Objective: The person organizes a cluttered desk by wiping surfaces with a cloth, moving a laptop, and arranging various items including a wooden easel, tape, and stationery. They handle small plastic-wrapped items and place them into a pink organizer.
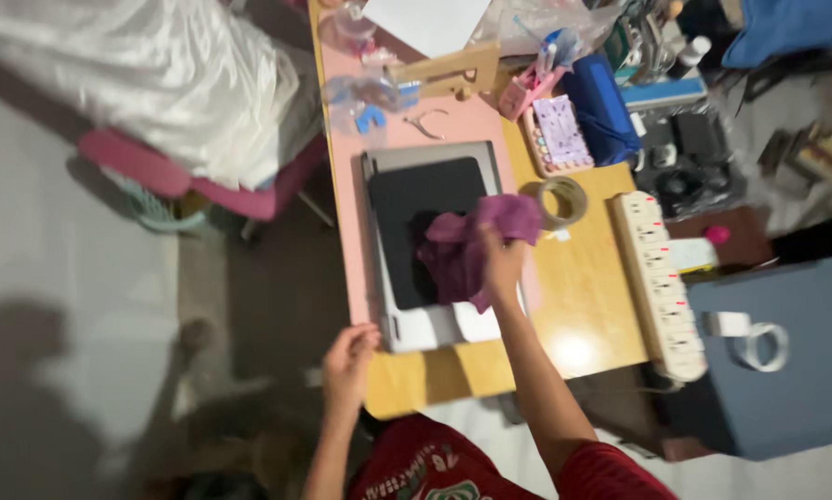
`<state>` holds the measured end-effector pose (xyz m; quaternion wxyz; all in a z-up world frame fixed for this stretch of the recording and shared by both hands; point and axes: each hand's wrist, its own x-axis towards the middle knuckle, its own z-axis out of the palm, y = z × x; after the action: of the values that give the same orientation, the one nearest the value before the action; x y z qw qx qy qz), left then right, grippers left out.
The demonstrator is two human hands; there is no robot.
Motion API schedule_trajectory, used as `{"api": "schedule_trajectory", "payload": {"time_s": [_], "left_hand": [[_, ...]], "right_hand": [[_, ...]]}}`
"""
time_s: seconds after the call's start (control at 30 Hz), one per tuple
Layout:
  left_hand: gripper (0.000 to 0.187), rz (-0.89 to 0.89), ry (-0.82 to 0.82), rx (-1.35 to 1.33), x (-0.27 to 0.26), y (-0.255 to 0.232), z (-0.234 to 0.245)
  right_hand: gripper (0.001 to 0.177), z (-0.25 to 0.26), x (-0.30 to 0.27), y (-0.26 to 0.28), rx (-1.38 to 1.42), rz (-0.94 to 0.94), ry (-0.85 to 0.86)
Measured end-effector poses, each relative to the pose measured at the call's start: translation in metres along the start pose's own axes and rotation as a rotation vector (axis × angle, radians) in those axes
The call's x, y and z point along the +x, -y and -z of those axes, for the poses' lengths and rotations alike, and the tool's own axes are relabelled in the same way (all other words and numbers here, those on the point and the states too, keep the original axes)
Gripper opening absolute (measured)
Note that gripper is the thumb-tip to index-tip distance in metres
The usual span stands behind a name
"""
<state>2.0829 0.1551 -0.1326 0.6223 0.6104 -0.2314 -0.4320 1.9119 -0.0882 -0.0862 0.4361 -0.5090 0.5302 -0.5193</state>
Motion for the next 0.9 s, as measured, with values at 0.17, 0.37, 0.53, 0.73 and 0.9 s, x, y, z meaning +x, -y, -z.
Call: {"api": "schedule_trajectory", "payload": {"time_s": [0.17,0.37,0.53,0.73,0.9], "left_hand": [[0.022,-0.182,0.154,0.439,0.089,-0.059,0.003],[0.039,-0.473,0.430,0.967,0.234,-0.082,-0.055],[0.051,-0.737,0.716,1.254,0.307,-0.069,-0.071],[0.046,-0.781,0.962,0.974,0.334,-0.080,-0.044],[0.027,-0.650,1.161,0.588,0.368,-0.104,-0.023]], "right_hand": [[0.064,-0.050,-0.026,-0.031,-0.797,0.420,0.179],[0.046,-0.063,-0.029,-0.022,-0.759,0.303,0.092],[0.041,-0.063,-0.025,-0.032,-0.843,0.233,-0.079],[0.047,-0.102,-0.037,-0.031,-0.952,0.019,-0.282],[0.047,-0.120,-0.035,-0.011,-0.870,-0.078,-0.277]]}}
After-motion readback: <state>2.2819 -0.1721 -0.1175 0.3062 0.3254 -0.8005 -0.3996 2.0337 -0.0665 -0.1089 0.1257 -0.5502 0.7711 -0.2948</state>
